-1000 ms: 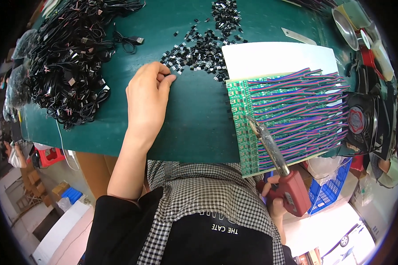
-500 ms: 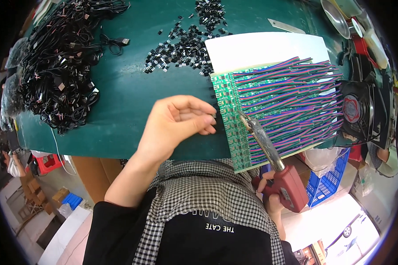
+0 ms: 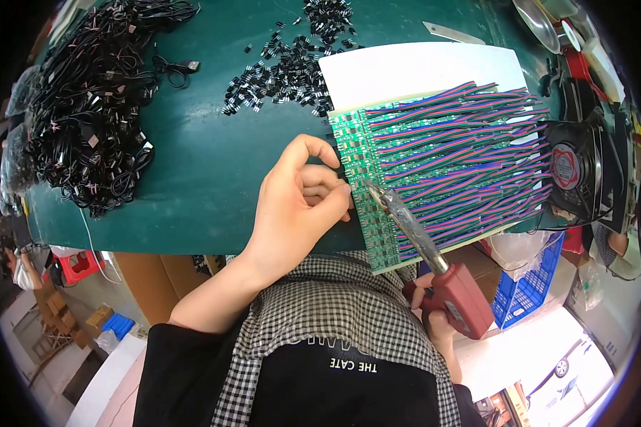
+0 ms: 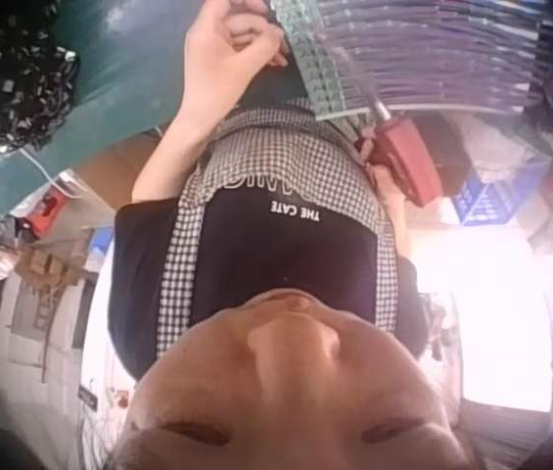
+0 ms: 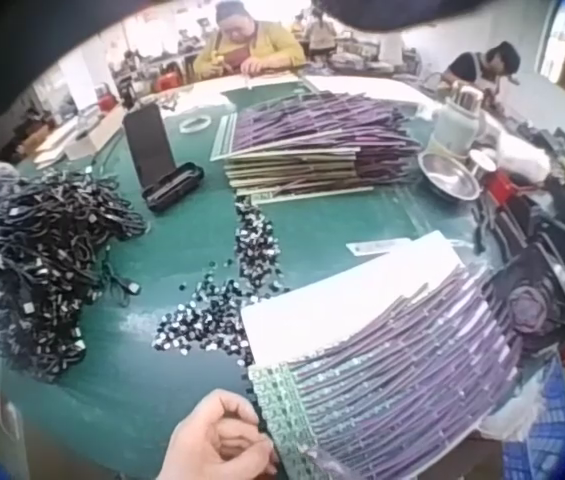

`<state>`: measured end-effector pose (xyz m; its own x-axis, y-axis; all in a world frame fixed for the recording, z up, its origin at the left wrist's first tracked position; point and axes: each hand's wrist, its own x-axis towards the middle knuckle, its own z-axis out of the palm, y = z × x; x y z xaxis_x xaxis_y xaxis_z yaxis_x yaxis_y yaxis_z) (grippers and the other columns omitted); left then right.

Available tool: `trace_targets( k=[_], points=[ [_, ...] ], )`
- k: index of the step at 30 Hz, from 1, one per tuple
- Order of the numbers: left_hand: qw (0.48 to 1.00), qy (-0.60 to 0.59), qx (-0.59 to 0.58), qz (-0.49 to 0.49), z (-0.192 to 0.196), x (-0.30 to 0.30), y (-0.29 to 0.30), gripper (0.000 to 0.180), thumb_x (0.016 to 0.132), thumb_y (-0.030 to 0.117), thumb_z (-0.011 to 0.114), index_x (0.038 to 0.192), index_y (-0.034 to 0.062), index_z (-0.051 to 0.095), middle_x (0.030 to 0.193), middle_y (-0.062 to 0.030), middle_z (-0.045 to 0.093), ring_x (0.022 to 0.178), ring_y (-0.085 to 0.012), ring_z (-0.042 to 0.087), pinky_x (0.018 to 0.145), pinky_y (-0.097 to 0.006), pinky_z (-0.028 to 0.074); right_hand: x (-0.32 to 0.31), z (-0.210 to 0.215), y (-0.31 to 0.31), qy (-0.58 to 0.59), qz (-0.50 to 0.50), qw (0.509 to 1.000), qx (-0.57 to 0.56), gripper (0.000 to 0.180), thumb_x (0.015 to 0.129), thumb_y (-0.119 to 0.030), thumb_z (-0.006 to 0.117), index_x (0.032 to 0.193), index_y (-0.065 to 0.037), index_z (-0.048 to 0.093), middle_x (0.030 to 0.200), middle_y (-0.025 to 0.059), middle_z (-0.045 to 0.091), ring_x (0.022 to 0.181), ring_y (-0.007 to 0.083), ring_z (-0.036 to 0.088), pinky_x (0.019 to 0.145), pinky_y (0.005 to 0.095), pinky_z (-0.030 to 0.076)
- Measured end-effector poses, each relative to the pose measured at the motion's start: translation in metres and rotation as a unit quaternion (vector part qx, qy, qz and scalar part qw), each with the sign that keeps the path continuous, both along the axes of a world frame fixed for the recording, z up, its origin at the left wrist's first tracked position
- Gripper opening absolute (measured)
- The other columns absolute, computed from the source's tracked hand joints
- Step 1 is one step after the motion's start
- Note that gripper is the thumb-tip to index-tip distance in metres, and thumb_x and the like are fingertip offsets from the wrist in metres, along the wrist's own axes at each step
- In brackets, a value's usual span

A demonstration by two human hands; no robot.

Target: The person solders cables to a circuit board panel using a soldering tool, places the completed panel into a cardboard box, and picks up a new panel to position and solder electronic components onto it.

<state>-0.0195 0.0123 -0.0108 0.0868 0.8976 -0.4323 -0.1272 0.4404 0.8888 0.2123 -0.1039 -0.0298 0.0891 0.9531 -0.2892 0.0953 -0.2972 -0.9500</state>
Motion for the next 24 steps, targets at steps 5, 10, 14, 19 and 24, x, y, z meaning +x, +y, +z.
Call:
trace_targets(
  k=[5,10,14,19,24],
  points=[
    [1.000,0.001,0.009,0.002,-0.004,-0.001,0.002,0.025,0.079,-0.005,0.054,0.097,0.0012,0.039,0.071,-0.0055,0.059,0.063,-0.0083,0.057,0.058,-0.022,0.048,0.002,0.007,0.008,0.039,0.040,0.998,-0.033,0.032,0.059,-0.022,0.066,0.085,-0.003,0.060,0.061,-0.0006,0.060,0.058,0.0118,0.058,0.057,0.0227,0.044],
    [1.000,-0.014,-0.012,-0.017,-0.002,-0.005,0.005,0.025,0.079,-0.005,0.054,0.097,0.0017,0.037,0.071,-0.0053,0.058,0.063,-0.0083,0.057,0.057,-0.022,0.049,0.001,0.006,0.007,0.066,0.039,0.996,-0.038,0.039,0.059,-0.027,0.069,0.087,-0.003,0.059,0.062,-0.0004,0.060,0.057,0.0109,0.058,0.056,0.0216,0.044],
    [1.000,-0.018,-0.016,-0.018,-0.002,-0.004,0.006,0.025,0.080,-0.005,0.054,0.097,0.0020,0.036,0.071,-0.0056,0.058,0.064,-0.0085,0.057,0.057,-0.022,0.050,0.000,0.003,0.005,0.055,0.038,0.998,-0.019,0.049,0.062,-0.039,0.072,0.091,-0.002,0.058,0.063,-0.0008,0.060,0.056,0.0104,0.058,0.055,0.0210,0.044],
    [1.000,-0.024,-0.008,-0.008,-0.005,-0.003,0.005,0.024,0.081,-0.005,0.053,0.096,0.0029,0.036,0.071,-0.0062,0.060,0.061,-0.0098,0.058,0.055,-0.021,0.048,0.002,-0.001,0.004,0.039,0.046,0.998,-0.009,0.058,0.065,-0.049,0.071,0.095,0.000,0.057,0.063,-0.0018,0.060,0.056,0.0104,0.057,0.054,0.0219,0.043],
    [1.000,-0.020,-0.005,-0.003,-0.005,-0.002,0.004,0.023,0.082,-0.005,0.052,0.096,0.0036,0.036,0.071,-0.0064,0.061,0.060,-0.0106,0.059,0.054,-0.020,0.047,0.012,-0.013,-0.003,-0.051,0.108,0.992,0.034,0.051,0.065,-0.048,0.068,0.088,-0.003,0.059,0.062,-0.0033,0.059,0.054,0.0137,0.055,0.053,0.0240,0.042]
  ],
)
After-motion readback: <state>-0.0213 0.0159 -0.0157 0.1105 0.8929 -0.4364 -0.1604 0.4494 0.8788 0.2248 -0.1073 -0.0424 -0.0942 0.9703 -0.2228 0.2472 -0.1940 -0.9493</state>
